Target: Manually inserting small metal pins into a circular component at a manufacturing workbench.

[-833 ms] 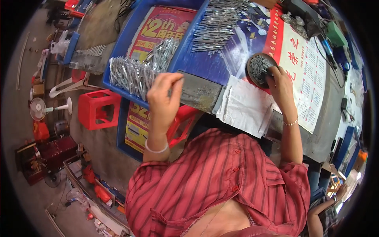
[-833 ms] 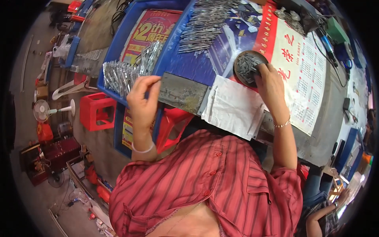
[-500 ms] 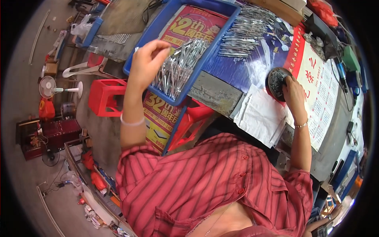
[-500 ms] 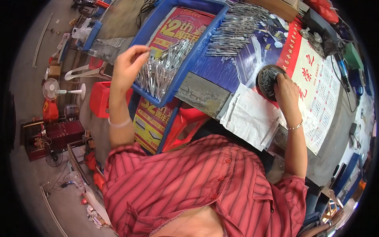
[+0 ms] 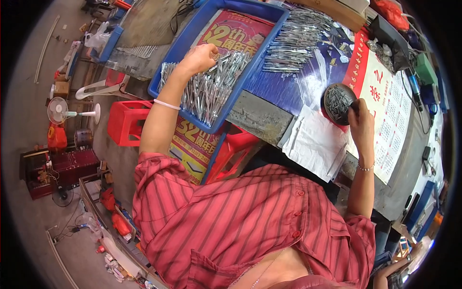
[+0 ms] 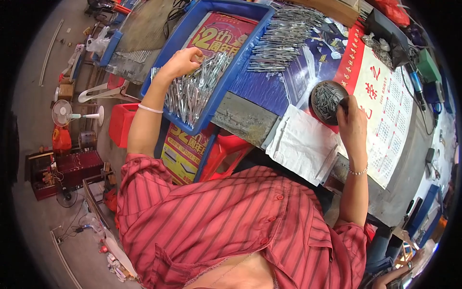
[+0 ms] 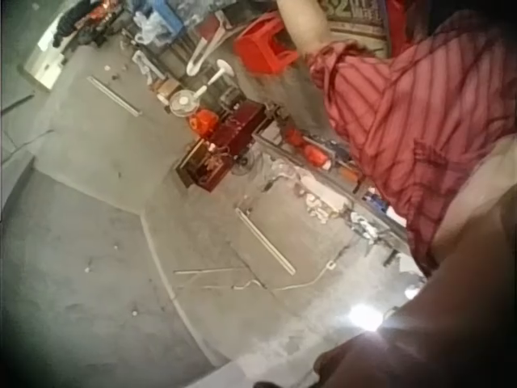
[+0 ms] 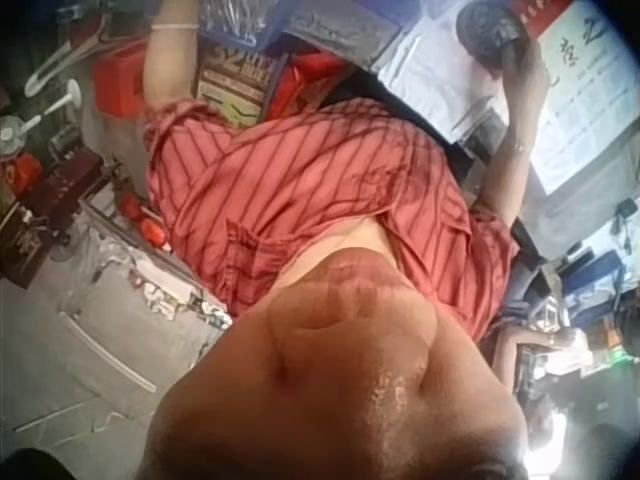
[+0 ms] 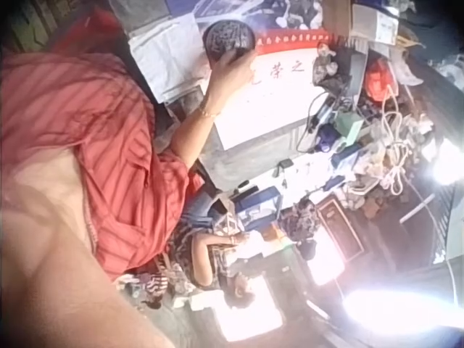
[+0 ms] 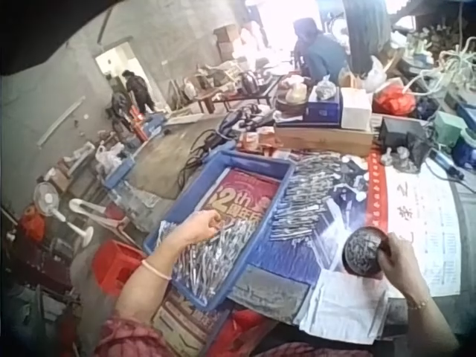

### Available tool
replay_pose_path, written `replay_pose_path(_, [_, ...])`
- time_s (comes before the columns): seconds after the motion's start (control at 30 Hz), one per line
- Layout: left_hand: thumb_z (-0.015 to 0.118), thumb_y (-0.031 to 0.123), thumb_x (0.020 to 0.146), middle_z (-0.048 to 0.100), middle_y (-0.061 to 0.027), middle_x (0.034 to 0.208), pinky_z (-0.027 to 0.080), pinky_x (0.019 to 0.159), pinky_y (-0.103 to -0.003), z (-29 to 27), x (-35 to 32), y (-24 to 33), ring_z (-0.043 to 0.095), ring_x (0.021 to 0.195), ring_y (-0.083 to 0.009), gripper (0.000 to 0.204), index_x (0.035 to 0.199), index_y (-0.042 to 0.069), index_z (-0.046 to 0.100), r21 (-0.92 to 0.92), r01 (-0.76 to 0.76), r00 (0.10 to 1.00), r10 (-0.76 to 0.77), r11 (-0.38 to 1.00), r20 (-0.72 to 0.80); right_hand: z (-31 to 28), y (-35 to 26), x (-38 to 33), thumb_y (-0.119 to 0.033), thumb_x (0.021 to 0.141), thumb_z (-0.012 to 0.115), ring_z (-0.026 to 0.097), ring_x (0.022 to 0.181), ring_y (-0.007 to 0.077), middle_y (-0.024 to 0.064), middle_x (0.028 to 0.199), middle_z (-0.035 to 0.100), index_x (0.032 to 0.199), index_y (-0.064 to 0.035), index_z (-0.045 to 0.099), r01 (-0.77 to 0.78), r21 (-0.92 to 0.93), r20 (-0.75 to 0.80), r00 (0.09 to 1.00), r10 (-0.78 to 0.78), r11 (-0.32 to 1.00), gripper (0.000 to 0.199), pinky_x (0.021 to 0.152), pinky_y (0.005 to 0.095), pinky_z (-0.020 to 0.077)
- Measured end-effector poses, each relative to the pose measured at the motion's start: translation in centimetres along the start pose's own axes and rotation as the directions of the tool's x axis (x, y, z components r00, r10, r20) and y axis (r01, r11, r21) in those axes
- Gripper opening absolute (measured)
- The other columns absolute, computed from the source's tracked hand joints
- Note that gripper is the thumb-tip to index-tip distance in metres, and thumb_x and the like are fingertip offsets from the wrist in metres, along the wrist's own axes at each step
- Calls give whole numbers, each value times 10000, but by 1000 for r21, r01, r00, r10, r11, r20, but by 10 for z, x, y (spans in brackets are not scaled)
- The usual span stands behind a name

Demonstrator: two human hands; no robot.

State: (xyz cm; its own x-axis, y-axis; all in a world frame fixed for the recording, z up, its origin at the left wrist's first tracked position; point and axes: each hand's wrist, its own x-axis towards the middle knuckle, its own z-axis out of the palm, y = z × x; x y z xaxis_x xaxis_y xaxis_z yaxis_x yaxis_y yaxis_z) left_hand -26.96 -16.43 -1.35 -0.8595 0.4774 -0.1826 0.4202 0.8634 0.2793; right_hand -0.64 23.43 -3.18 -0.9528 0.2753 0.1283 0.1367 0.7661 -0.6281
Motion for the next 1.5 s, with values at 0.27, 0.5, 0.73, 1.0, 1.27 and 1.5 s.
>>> replay_pose_path(0.27, [539, 32, 750, 631, -255, 928, 467, 777, -478, 2, -4, 8, 607, 918, -406, 440, 1187, 71, 512, 124, -92, 994, 98, 988, -43, -2, -17, -26, -47, 811, 588, 586, 662, 395, 212, 716, 587, 904, -15, 467, 38, 141, -11, 999, -36, 989, 156, 575, 423, 457])
replay_pose_path(0.5, [436, 58, 842, 636, -246, 931, 467, 761, -495, -5, -1, 17, 608, 910, -419, 329, 1158, 96, 522, 307, -65, 993, 93, 950, -79, -3, -18, -43, -13, 817, 601, 577, 571, 265, 167, 690, 583, 922, -4, 503, 56, 88, -29, 998, -53, 995, 144, 553, 325, 452])
replay_pose_path(0.73, [405, 122, 882, 637, -231, 901, 471, 729, -500, -12, -19, 13, 609, 867, -424, 203, 1032, 82, 536, 395, -51, 981, 120, 917, -151, 0, -28, -53, -48, 817, 590, 587, 652, 377, 199, 734, 594, 903, -14, 495, -5, 157, -19, 1000, 8, 988, 133, 576, 413, 452])
replay_pose_path(1.0, [475, 108, 880, 640, -208, 978, 484, 748, -463, -35, -19, 19, 615, 897, -390, 232, 1064, 45, 602, 309, -80, 890, 208, 948, -407, -9, -28, -65, 12, 786, 603, 648, 716, 292, 175, 803, 629, 997, -22, 550, -49, 270, -60, 996, 68, 962, 221, 624, 358, 504])
replay_pose_path(1.27, [509, 60, 932, 639, -124, 1033, 439, 601, -193, -17, -114, 110, 600, 781, -123, 311, 1224, -45, 485, -507, -328, 915, 134, 797, -381, -21, -21, -80, -50, 784, 586, 598, 811, 346, 169, 867, 605, 1026, -64, 564, 52, 447, -128, 992, 6, 893, 244, 692, 404, 476])
replay_pose_path(1.5, [540, -21, 855, 597, -83, 860, 469, 640, -266, 33, -180, 231, 559, 746, -161, 131, 982, 11, 556, -939, -73, 955, 295, 337, 32, -31, -33, -107, -71, 838, 602, 590, 765, 365, 175, 788, 598, 919, -14, 527, 124, 504, -261, 965, 14, 855, 124, 672, 410, 453])
